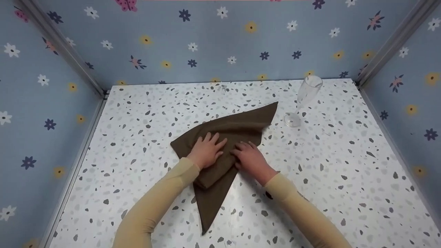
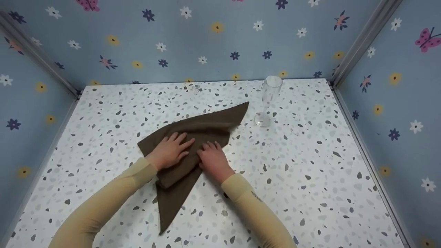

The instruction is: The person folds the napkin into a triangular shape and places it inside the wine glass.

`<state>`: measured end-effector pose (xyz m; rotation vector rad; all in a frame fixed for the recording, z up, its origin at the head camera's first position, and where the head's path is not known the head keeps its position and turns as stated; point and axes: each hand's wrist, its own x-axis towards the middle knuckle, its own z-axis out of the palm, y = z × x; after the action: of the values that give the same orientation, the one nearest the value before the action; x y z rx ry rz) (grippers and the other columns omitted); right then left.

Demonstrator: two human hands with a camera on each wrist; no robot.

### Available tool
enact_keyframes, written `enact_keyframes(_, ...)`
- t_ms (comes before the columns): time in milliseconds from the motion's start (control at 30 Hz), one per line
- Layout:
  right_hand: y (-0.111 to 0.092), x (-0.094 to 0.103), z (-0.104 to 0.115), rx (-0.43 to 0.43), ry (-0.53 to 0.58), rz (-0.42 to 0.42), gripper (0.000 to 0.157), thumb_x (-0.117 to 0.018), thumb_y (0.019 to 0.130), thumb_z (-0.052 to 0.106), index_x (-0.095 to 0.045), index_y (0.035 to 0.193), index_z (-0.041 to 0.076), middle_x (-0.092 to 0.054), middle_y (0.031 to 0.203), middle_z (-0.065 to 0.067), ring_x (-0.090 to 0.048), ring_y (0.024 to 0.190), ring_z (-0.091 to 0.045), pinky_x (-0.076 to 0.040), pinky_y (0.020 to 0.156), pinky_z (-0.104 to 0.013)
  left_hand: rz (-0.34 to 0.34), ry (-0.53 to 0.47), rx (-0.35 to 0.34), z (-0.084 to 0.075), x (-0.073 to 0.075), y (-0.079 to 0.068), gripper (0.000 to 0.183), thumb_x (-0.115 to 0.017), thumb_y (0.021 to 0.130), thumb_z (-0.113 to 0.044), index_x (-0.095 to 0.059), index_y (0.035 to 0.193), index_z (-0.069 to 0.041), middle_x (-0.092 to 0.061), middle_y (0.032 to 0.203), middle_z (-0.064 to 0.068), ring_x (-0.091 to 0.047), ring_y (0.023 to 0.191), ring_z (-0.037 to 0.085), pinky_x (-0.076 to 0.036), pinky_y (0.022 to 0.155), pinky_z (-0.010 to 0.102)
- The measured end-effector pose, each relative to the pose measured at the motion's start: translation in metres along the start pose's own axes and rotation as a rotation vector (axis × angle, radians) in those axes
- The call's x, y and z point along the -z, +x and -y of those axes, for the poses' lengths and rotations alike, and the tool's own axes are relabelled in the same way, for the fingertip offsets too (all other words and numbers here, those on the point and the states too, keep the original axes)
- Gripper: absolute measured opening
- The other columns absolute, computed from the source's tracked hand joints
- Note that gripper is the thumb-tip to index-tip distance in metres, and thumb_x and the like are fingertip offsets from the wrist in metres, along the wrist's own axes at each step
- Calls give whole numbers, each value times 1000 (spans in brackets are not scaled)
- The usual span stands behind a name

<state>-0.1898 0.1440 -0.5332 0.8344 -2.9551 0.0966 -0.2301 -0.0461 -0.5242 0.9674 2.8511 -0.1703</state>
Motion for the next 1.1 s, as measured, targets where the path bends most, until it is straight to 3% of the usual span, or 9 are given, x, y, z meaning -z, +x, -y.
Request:
enact_keyframes(167,-3,0,12,60,14,-30,36,-68,73,23,-62,108,14,-53,115,-8,-45,112,-28,-31,95,-48,-121,105,-151,7,5,21,55,-39,94,-37,-16,142,-27,-10,147,8,-4,133,29,-17,102,49)
enact_keyframes(267,-4,-1,17,72,45,-23,35,-68,74,22,-61,108,14,-53,115,-8,-45,112,-28,-31,94,-50,-164,130,-180,8,8,37,66,-46,91,-37,-8,143,-22,-4,148,6,-2,134,25,-17,103,48)
enact_keyframes(467,-3,1,21,50,113,17,38,-67,75,19,-60,112,14,-51,118,-7,-46,110,-24,-34,91,-51,-57,-19,-147,8,10,60,71,-51,89,-37,-12,143,-13,-20,145,5,-19,131,23,-22,102,44)
enact_keyframes(567,-2,2,20,34,131,31,40,-68,74,18,-60,113,15,-49,120,-6,-46,109,-23,-34,92,-50,-12,-80,-132,10,8,63,65,-50,89,-37,-21,141,-11,-27,142,6,-25,129,24,-25,101,43)
enact_keyframes(733,0,2,17,6,124,50,41,-69,72,19,-61,111,16,-50,117,-5,-47,108,-22,-33,93,-47,-12,-111,-137,12,8,62,58,-49,89,-37,-32,137,-10,-28,141,7,-25,129,25,-26,100,45)
enact_keyframes(1100,5,-2,10,-19,141,59,39,-72,71,18,-60,108,16,-50,117,-3,-48,107,-21,-31,94,-49,24,-107,-101,15,8,53,55,-49,90,-38,-33,138,-15,-27,142,3,-24,130,22,-28,98,47)
